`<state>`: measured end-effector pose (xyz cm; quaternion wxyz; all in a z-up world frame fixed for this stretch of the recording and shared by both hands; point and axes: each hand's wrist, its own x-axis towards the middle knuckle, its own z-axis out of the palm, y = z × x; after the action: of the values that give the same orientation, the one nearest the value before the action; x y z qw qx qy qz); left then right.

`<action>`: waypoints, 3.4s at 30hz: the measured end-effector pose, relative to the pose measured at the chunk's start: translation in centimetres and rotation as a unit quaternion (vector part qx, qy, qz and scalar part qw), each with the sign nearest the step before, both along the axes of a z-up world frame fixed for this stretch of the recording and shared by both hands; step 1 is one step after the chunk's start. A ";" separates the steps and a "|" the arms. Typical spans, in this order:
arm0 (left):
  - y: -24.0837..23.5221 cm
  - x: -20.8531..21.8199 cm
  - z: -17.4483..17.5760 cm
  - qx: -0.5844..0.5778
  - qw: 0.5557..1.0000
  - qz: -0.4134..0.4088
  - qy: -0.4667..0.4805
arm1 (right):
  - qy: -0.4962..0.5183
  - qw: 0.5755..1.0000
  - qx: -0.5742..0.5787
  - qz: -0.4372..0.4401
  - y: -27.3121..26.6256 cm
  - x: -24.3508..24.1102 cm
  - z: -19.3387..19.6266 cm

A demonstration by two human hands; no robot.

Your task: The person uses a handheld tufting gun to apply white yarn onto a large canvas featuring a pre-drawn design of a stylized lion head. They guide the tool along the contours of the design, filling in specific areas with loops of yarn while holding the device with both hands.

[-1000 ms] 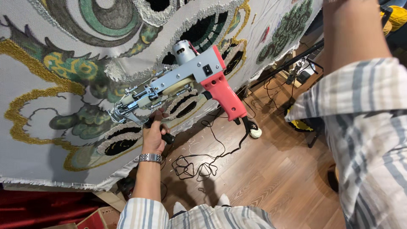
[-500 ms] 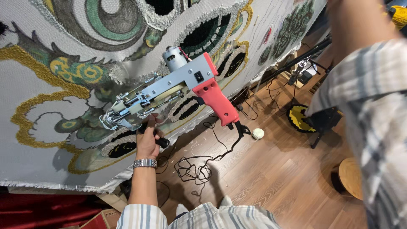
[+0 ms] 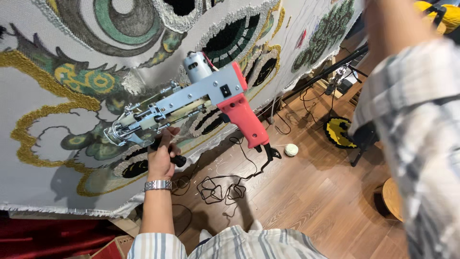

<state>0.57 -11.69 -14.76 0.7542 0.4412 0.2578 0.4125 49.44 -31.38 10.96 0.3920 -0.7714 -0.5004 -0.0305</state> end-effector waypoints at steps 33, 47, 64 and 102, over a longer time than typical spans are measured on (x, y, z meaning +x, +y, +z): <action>-3.9 5.9 2.6 0.217 0.960 -0.009 0.179 | 0.675 0.735 -0.031 0.056 -5.1 -17.8 -19.6; -4.3 5.7 3.4 0.201 0.937 -0.022 0.284 | 0.689 0.723 0.035 0.049 -6.2 -19.5 -21.0; -2.1 5.2 4.2 0.224 0.917 -0.003 0.330 | 0.687 0.726 0.027 0.024 -5.3 -22.0 -18.9; 5.5 1.7 3.7 0.299 0.820 -0.041 0.486 | 0.589 0.791 0.165 -0.015 -0.6 -33.4 -19.4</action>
<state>2.31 -6.18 -11.07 0.3786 0.7984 0.4363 0.1701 15.99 -32.02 -8.48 0.7315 -0.5708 -0.1486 0.3420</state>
